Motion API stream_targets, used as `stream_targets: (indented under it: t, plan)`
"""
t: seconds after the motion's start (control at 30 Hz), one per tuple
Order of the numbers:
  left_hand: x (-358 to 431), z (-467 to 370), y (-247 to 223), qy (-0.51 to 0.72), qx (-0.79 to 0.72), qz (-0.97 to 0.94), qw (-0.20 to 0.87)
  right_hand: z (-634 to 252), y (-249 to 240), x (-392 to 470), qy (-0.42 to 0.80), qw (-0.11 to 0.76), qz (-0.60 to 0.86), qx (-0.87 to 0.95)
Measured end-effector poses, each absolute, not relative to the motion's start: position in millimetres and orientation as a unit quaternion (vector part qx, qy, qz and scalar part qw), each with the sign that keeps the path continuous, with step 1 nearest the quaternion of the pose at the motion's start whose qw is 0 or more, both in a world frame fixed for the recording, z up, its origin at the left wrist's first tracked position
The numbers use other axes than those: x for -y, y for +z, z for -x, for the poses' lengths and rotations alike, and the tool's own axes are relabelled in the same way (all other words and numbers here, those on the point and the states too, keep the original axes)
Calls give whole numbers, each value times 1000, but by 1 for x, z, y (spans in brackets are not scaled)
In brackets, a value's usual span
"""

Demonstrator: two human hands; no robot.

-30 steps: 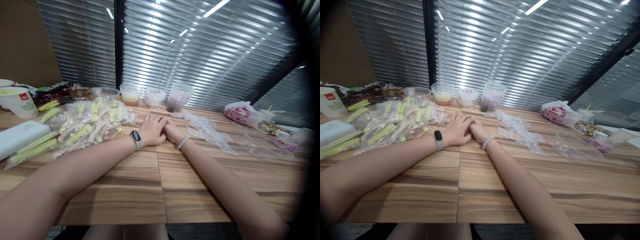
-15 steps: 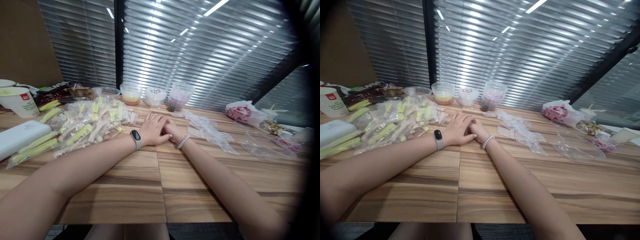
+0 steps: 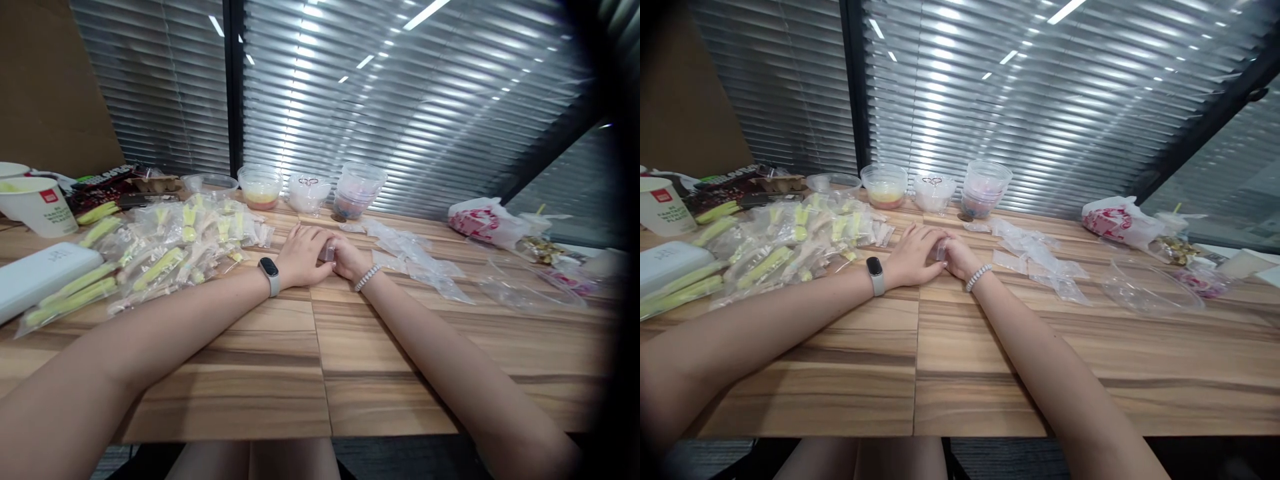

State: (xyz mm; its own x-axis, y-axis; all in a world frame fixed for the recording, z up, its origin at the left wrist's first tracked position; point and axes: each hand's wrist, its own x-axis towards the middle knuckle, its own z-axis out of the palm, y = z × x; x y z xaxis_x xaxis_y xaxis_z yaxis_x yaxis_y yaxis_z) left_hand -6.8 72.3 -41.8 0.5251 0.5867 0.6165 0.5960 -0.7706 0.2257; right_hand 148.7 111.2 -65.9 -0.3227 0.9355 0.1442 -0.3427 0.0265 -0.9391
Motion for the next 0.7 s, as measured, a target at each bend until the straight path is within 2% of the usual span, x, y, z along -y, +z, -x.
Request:
stream_targets:
  t: [0.3, 0.7]
  plan:
    - [-75, 6, -43, -356, 341, 870, 8, -155, -69, -118, 646, 506, 286, 495]
    - [-75, 5, -44, -354, 361, 862, 46, -165, -58, -113, 687, 427, 267, 523]
